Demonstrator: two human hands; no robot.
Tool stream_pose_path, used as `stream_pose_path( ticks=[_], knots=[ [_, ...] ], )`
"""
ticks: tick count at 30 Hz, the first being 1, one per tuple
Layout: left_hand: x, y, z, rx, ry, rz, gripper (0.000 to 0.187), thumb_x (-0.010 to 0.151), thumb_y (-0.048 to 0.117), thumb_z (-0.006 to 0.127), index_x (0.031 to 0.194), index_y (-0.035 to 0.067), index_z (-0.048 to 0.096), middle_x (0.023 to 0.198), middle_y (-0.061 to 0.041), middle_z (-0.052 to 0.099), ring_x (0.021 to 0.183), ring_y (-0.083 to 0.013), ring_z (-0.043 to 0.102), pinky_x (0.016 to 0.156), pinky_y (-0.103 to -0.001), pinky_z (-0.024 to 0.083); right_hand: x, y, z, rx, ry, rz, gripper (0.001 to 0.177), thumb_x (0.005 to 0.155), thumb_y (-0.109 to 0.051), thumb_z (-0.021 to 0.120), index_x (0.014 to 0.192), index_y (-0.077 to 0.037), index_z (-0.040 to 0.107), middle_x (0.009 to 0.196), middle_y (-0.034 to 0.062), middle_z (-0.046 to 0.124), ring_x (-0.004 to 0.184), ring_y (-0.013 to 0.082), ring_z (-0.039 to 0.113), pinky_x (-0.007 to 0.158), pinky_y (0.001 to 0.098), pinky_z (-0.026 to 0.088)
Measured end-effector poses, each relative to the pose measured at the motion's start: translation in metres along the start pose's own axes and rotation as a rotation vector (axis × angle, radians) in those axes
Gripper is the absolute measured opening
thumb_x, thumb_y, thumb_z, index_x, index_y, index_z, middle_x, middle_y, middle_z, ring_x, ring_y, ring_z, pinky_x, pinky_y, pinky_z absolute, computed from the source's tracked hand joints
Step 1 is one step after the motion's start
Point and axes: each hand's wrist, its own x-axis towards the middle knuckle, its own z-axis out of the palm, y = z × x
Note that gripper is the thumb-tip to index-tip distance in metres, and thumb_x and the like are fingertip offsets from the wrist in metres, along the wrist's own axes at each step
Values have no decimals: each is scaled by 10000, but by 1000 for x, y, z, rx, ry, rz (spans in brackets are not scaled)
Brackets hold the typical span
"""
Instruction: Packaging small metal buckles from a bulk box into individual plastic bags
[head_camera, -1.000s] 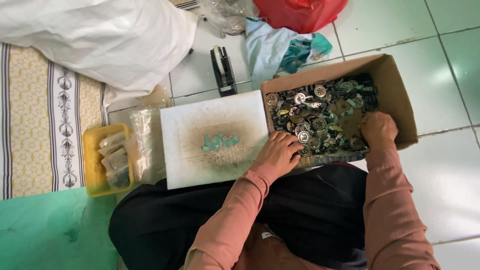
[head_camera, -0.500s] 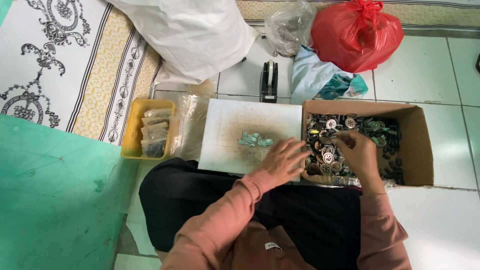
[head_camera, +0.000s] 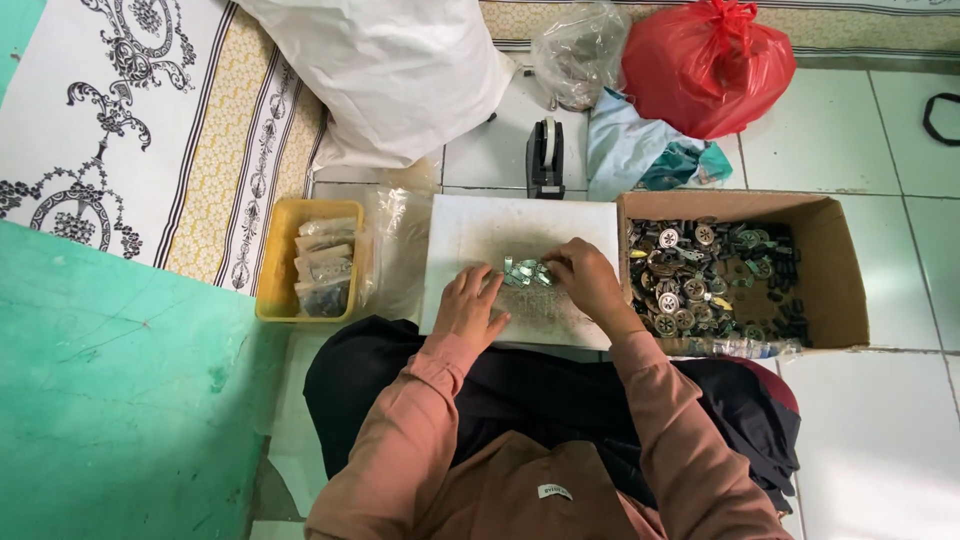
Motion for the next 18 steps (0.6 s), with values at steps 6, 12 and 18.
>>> stream_pose_path(
  ticks=[6,12,18],
  knots=[
    [6,7,-5,4,-101,-8,617,988,442,575,1506,128,457,1417,-68,373,1303,-246,364,1049,-415,425,-11,-7,-3,-53,21,0,140,913,-85,775,1037,-20,787,922,140,685,886,326,696,787,390,594],
    [4,10,0,-97,38,-4,622,941,414,646,1476,133,496,1368,-84,441,1254,-288,434,987,-460,455,-14,-26,-11,-196,-12,13,206,943,-116,745,1137,-48,767,962,112,633,912,290,687,786,364,614],
    [-4,15,-5,-455,250,-124,595,926,407,651,1471,227,493,1269,-59,500,1199,-301,506,922,-481,482,5,-49,-19,-281,64,-87,166,948,-165,776,1106,-113,777,954,54,628,897,216,656,736,302,584]
  ],
)
